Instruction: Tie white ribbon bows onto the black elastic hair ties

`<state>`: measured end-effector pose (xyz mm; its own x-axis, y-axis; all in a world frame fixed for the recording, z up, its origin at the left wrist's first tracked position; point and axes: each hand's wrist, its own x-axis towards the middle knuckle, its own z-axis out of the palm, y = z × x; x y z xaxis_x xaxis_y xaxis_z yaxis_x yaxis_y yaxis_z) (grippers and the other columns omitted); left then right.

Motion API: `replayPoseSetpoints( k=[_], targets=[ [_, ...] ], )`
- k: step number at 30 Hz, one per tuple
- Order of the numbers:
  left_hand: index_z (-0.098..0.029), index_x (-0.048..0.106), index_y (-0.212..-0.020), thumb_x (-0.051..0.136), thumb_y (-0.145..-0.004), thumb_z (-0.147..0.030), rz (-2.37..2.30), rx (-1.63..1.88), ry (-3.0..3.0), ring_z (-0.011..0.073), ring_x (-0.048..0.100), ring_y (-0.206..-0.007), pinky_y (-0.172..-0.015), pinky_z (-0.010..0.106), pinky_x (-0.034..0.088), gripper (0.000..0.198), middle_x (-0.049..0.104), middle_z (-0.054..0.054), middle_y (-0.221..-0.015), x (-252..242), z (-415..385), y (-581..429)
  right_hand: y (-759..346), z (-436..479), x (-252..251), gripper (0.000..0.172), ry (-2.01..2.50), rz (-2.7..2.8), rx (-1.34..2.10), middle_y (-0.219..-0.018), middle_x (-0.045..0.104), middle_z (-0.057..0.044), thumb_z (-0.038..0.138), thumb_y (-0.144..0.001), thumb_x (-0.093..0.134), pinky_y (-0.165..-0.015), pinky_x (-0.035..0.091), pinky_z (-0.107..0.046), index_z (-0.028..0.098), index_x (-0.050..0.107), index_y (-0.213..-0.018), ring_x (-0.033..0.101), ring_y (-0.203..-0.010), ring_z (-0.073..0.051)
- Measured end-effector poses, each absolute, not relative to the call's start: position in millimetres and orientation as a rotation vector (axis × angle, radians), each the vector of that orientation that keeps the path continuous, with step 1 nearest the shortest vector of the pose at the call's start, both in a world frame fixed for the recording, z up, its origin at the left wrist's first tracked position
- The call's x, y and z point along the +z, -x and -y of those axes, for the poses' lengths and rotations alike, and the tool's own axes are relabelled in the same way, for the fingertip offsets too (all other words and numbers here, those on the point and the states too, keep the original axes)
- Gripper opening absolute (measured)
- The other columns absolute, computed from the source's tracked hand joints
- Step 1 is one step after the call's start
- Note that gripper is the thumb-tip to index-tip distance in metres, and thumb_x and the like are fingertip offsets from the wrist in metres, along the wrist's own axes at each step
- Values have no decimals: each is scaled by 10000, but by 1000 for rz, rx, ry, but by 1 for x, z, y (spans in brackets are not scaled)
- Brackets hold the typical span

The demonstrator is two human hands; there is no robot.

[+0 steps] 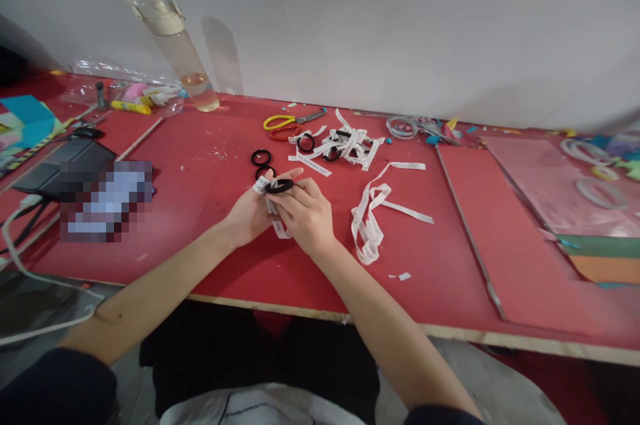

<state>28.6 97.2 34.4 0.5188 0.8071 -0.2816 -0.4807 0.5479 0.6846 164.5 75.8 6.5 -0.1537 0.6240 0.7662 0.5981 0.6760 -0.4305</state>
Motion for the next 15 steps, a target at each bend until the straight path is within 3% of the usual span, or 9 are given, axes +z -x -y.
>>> replayPoseSetpoints(
  k=[10, 15],
  targets=[
    [-163, 739, -1088, 625, -903, -528, -719, 798, -552, 75, 424, -492, -424, 183, 242, 424, 556, -12, -619, 31, -100, -30, -166, -83, 9, 170, 896, 1936, -138, -953, 732, -63, 112, -913, 568, -846, 570, -335, 195, 696, -986, 643, -976, -199],
    [-142, 705, -1172, 537, -952, -547, -762, 810, -583, 92, 460, -547, -456, 185, 288, 491, 594, 16, -684, 36, -97, -31, -161, -83, 9, 189, 876, 1908, -241, -944, 717, -67, 64, -883, 569, -813, 571, -346, 186, 649, -1002, 635, -891, -200]
  ],
)
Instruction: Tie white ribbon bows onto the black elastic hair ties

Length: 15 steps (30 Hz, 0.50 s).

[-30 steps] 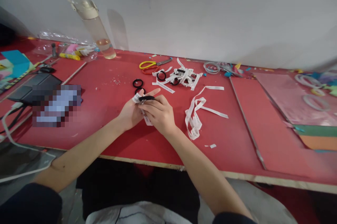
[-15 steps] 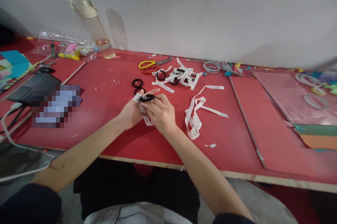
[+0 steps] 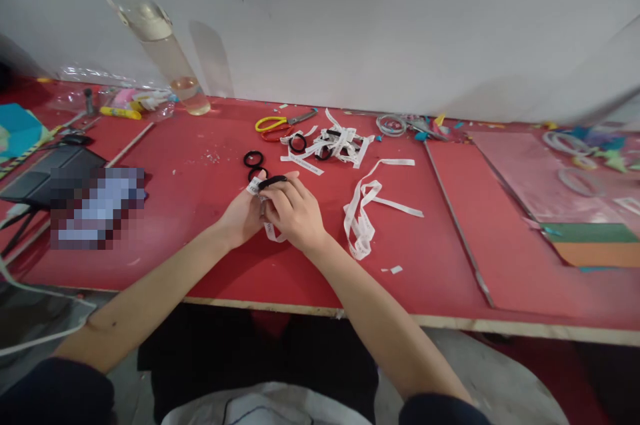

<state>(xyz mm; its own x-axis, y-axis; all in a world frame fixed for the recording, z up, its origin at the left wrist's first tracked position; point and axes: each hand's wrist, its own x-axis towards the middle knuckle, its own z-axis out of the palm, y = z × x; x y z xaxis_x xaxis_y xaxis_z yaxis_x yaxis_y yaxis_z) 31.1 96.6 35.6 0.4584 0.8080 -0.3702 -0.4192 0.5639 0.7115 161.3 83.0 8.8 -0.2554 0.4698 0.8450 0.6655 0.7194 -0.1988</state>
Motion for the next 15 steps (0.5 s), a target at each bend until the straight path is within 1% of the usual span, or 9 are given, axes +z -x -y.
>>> replayPoseSetpoints(
  k=[4, 7, 9, 12, 15],
  targets=[
    [-156, 670, -1257, 510, -959, -567, -732, 785, -615, 74, 400, -527, -449, 186, 236, 533, 648, 42, -791, 42, -93, -33, -160, -81, 5, 199, 896, 1880, -293, -925, 683, -69, 75, -901, 565, -731, 558, -334, 206, 635, -1034, 607, -820, -193],
    [-158, 660, -1269, 539, -932, -591, -715, 784, -614, 74, 381, -520, -449, 194, 212, 561, 630, 33, -772, 44, -92, -34, -160, -81, 4, 191, 899, 1884, -298, -940, 660, -73, 98, -921, 564, -728, 552, -335, 213, 624, -1061, 600, -828, -194],
    [-153, 668, -1238, 560, -913, -607, -728, 791, -607, 76, 365, -511, -447, 199, 194, 569, 580, 9, -705, 43, -93, -34, -161, -82, 4, 161, 902, 1888, -298, -936, 655, -77, 112, -933, 560, -735, 548, -333, 202, 618, -1054, 600, -848, -197],
    [-148, 689, -1146, 602, -878, -627, -780, 823, -589, 69, 314, -486, -447, 202, 165, 556, 451, -39, -602, 41, -95, -35, -162, -83, 7, 108, 941, 1909, -309, -892, 657, -76, 116, -938, 556, -714, 530, -326, 185, 617, -993, 576, -827, -202],
    [-143, 695, -1065, 650, -831, -646, -863, 862, -597, 63, 287, -486, -456, 201, 163, 557, 391, -58, -586, 36, -96, -35, -164, -83, 11, 115, 1006, 1982, -319, -901, 670, -79, 106, -932, 545, -712, 511, -332, 178, 627, -966, 560, -831, -211]
  ],
)
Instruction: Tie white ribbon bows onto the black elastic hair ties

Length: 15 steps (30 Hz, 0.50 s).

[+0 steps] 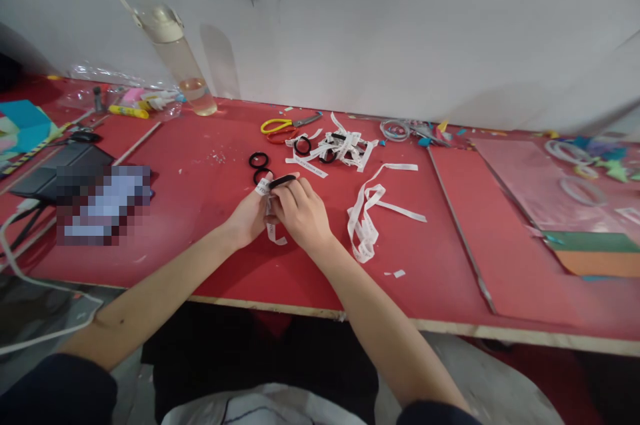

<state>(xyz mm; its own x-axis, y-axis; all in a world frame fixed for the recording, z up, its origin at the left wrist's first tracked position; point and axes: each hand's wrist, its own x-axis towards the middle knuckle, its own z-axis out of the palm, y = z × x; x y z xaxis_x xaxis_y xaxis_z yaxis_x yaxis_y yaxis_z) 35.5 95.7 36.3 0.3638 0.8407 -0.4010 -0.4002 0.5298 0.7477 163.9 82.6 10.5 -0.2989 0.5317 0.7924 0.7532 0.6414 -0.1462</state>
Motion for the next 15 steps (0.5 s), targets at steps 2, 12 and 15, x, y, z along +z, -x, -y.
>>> replayPoseSetpoints(
  k=[2, 12, 15],
  targets=[
    [-148, 701, -1064, 669, -811, -650, -884, 888, -640, 65, 289, -500, -462, 199, 174, 563, 393, -55, -598, 34, -95, -36, -166, -81, 13, 142, 1039, 2022, -345, -917, 677, -82, 91, -927, 533, -713, 498, -331, 174, 638, -972, 557, -837, -210],
    [-185, 717, -1152, 657, -837, -621, -759, 870, -668, 65, 297, -510, -461, 194, 199, 541, 452, -32, -644, 34, -88, -38, -167, -79, 15, 170, 873, 1885, -499, -851, 633, -42, 105, -866, 639, -661, 460, -281, 207, 538, -774, 522, -799, -171],
    [-180, 710, -1184, 617, -868, -622, -745, 865, -635, 70, 305, -505, -457, 190, 213, 551, 457, -30, -628, 37, -85, -39, -165, -81, 12, 220, 807, 1895, -489, -845, 635, -29, 74, -867, 607, -674, 457, -284, 213, 485, -747, 514, -784, -162]
  ],
)
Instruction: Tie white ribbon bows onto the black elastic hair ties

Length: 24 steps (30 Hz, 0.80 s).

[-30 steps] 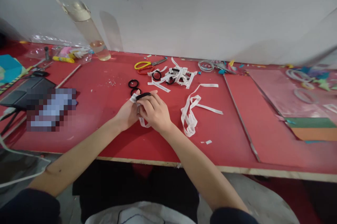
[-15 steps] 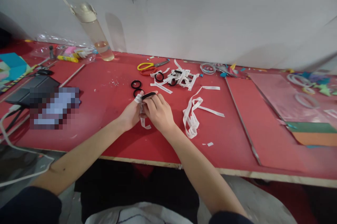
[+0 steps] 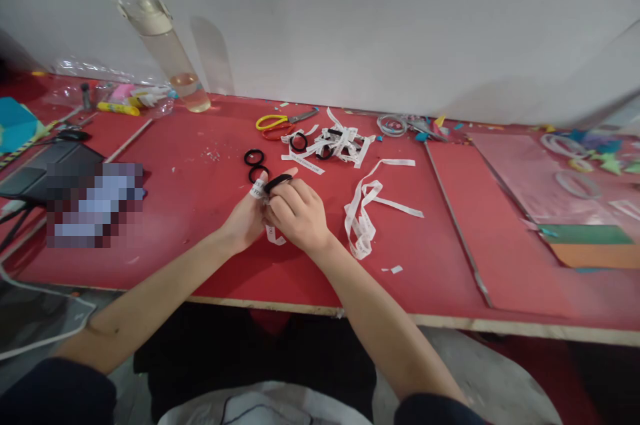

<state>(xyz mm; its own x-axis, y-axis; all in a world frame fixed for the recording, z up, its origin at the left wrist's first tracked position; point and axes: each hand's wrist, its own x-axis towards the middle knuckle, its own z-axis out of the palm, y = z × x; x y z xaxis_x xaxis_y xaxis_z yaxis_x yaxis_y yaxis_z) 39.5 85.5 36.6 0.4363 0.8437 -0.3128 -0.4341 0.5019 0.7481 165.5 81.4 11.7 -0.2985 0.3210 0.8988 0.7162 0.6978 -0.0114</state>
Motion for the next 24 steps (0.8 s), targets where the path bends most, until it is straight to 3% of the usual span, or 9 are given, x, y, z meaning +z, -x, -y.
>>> replayPoseSetpoints(
  k=[8, 14, 19, 24],
  targets=[
    [-234, 621, -1369, 572, -911, -595, -707, 870, -722, 78, 445, -544, -483, 187, 325, 586, 686, 30, -850, 43, -82, -40, -164, -80, 12, 267, 816, 1903, -458, -814, 626, -36, 52, -875, 553, -656, 416, -287, 219, 410, -724, 498, -750, -163],
    [-272, 522, -1461, 528, -937, -588, -724, 920, -799, 128, 606, -708, -574, 186, 441, 612, 738, 48, -987, 36, -82, -42, -163, -77, 9, 264, 843, 1886, -434, -804, 576, -43, 72, -890, 550, -649, 372, -293, 213, 412, -716, 463, -720, -164],
    [-293, 536, -1446, 587, -903, -586, -730, 922, -801, 77, 482, -536, -442, 153, 372, 619, 699, 24, -853, 36, -82, -38, -166, -76, 8, 147, 831, 1914, -307, -836, 609, -42, 96, -910, 556, -675, 428, -303, 228, 536, -849, 510, -748, -174],
    [-291, 557, -1427, 610, -880, -593, -743, 922, -821, 81, 439, -527, -413, 147, 346, 627, 644, 14, -772, 37, -82, -37, -168, -75, 9, 152, 856, 1917, -304, -854, 631, -47, 88, -919, 529, -690, 456, -306, 230, 560, -873, 543, -770, -173]
  ],
)
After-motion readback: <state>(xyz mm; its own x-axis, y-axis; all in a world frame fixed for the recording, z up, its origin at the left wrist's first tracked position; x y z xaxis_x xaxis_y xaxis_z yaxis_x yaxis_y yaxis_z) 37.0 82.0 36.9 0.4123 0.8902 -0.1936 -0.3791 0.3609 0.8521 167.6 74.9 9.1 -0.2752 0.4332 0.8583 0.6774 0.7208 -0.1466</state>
